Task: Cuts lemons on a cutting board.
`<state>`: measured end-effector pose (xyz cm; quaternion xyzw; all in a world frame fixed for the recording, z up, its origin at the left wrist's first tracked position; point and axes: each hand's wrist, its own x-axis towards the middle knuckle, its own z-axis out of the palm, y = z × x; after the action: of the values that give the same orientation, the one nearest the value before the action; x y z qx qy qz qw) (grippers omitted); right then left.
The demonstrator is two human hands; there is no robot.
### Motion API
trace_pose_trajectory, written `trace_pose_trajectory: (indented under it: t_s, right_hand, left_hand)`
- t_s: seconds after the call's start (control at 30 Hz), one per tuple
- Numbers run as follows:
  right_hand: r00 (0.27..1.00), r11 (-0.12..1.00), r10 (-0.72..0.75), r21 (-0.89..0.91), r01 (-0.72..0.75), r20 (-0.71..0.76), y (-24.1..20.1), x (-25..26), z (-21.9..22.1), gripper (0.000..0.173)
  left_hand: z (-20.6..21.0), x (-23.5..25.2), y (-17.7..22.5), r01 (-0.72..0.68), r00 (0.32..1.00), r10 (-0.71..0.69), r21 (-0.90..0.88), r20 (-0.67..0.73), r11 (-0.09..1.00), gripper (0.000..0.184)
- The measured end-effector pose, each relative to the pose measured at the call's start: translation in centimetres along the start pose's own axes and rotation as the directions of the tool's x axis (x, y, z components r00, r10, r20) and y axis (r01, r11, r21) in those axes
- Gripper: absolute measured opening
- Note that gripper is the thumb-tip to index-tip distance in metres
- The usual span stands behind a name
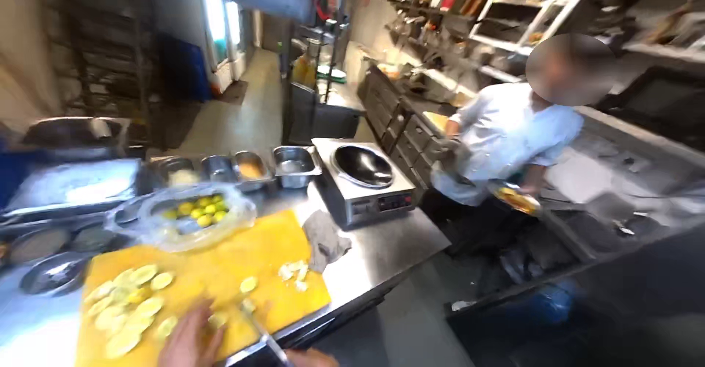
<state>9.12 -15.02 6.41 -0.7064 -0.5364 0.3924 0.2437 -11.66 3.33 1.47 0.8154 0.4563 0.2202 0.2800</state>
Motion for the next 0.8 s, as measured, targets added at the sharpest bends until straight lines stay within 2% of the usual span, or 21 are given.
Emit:
trace_pose_trajectory:
  t_s: [0.07,0.17,0.33,0.63,0.8]
  right_hand:
    - [0.999,0.998,0.040,-0.051,-0.041,-0.028,-0.5,-1.3,-0.4,0.045]
    - [0.998,0.986,-0.027,-0.164,0.018,-0.055,0.4,-1.7,-0.7,0.045]
    - [0.997,0.963,-0.080,-0.258,0.076,-0.004,0.9,-2.7,-1.4,0.040]
    - [0.999,0.951,-0.006,-0.309,0.020,0.049,-0.2,-2.3,-1.1,0.043]
    - [0.999,0.963,-0.023,-0.268,0.014,-0.030,-0.4,-2.3,0.1,0.044]
  left_hand:
    - [-0.1,-0.3,0.7,0.032,0.999,-0.032,0.022,-0.016,0.999,0.058]
    - [-1.0,0.4,-0.1,0.082,0.990,-0.083,0.011,0.116,0.997,0.059]
    - [-1.0,0.6,-1.2,0.023,0.990,-0.022,-0.008,0.140,1.000,0.063]
    - [-1.1,0.7,-1.2,-0.012,0.988,0.006,0.036,0.153,0.999,0.068]
    - [-1.0,0.8,-1.0,-0.012,0.990,0.007,0.036,0.142,0.999,0.072]
